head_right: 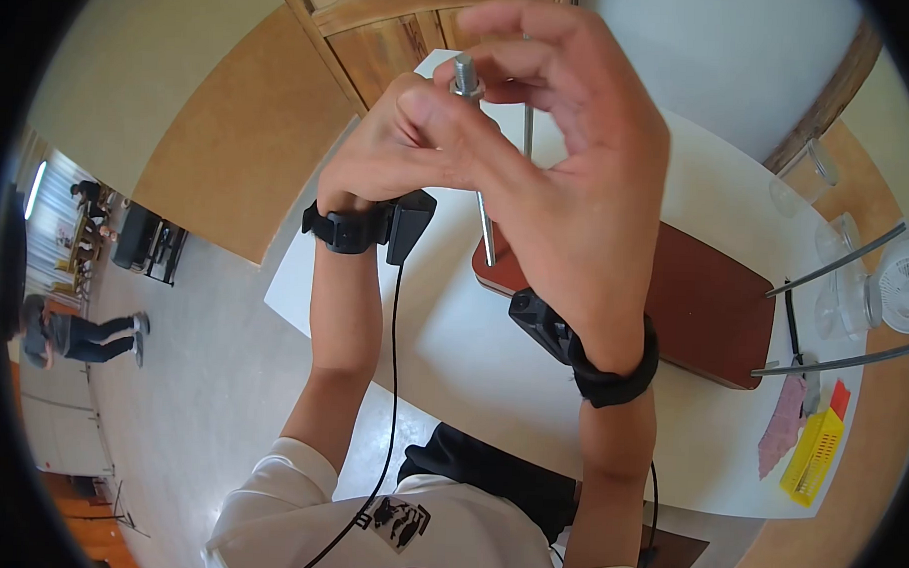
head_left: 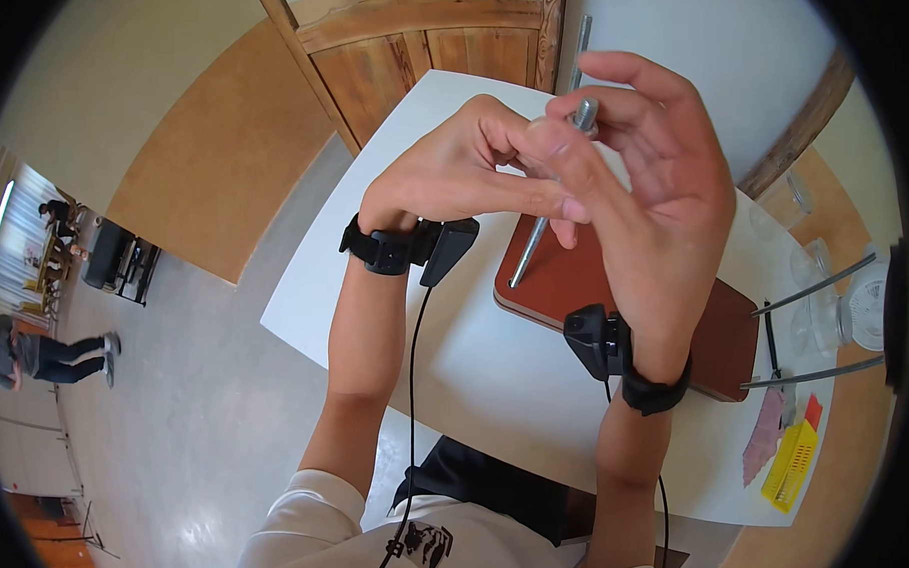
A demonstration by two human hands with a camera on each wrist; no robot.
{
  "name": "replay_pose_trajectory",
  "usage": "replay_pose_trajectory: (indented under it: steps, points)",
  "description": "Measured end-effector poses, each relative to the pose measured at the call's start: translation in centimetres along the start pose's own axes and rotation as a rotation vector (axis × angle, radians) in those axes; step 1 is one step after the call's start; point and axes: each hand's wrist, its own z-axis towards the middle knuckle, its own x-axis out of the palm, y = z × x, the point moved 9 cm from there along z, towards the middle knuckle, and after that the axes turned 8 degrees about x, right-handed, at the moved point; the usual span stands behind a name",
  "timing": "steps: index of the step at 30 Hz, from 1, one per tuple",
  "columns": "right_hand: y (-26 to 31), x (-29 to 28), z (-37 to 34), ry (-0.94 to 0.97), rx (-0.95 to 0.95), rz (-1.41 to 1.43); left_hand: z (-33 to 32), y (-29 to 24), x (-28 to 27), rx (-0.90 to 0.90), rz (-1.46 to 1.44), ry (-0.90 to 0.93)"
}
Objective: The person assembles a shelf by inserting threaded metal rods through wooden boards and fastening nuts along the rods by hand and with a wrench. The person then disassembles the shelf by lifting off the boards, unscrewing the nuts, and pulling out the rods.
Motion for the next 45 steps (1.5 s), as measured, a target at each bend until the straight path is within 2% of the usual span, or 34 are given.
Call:
replay_pose_trajectory:
  steps: [5,9,11,15,17,18,20,24,27,29,30,32,33,35,36,38,39,41,42,44,45]
  points:
    - [-0.7,0.4,0.4,0.331,0.088,0.131,0.0,0.3,0.2,0.009,-0.037,0.023]
    - [-0.7,0.4,0.3,0.278,0.080,0.004,0.0,0.6,0.0,-0.007,-0.054,0.029]
    - [0.2,0.1,-0.1,0.127,-0.045,-0.097,0.0,0.2,-0.1,0.014,-0.055,-0.001]
    - [0.2,-0.1,0.6,0.229,-0.038,-0.054,-0.1,0.3,0.0,-0.029,-0.077,0.011]
    - [-1.5,0.2,0.6,0.460,0.270,0.028,0.0,0.5,0.1,-0.030,-0.063,0.020]
    - [-1.8,0.3,0.5,0.460,0.267,0.028,0.0,0.5,0.0,-0.029,-0.061,0.021]
    - [-0.9,-0.3,0.6,0.373,0.038,-0.068,0.1,0.5,0.1,-0.003,-0.068,0.040]
    - [-0.5,0.0,0.3,0.257,0.017,-0.083,-0.2,0.5,0.0,-0.043,-0.094,0.013]
    - [-0.5,0.1,0.3,0.294,0.059,0.023,-0.3,0.8,-0.2,-0.062,-0.154,-0.009]
    - [-2.5,0.6,-0.2,0.456,0.369,0.101,-0.2,0.9,-0.3,0.017,0.009,0.021]
    - [-2.9,0.9,-0.2,0.453,0.364,0.098,-0.1,0.6,-0.3,0.022,0.009,0.026]
    - [-0.8,0.2,0.2,0.182,-0.088,-0.197,-0.4,0.7,-0.3,-0.057,-0.063,-0.013]
    - [-0.7,0.7,0.1,0.181,-0.086,-0.199,-0.3,0.7,-0.3,-0.058,-0.065,-0.012]
    - [-0.8,1.0,0.2,0.198,0.011,0.047,-0.3,0.6,-0.2,-0.045,-0.197,-0.028]
    - [-0.2,0.5,0.3,0.201,0.012,0.047,-0.3,0.7,-0.2,-0.044,-0.197,-0.031]
    - [-1.8,1.2,-0.1,0.468,0.360,0.140,-0.1,0.8,0.0,-0.043,-0.017,0.020]
    - [-2.1,1.4,-0.2,0.469,0.361,0.139,-0.2,0.8,0.0,-0.043,-0.017,0.018]
    - [-1.3,0.4,0.2,0.264,0.099,-0.114,-0.2,0.7,-0.2,-0.041,-0.032,-0.004]
    - [-1.7,0.7,0.1,0.262,0.099,-0.114,-0.3,0.7,-0.3,-0.041,-0.033,-0.002]
    - [-1.0,0.8,0.3,0.202,-0.062,-0.159,-0.3,0.2,-0.4,0.015,0.027,0.030]
    - [-0.9,0.6,0.3,0.204,-0.061,-0.160,-0.3,0.3,-0.3,0.015,0.026,0.029]
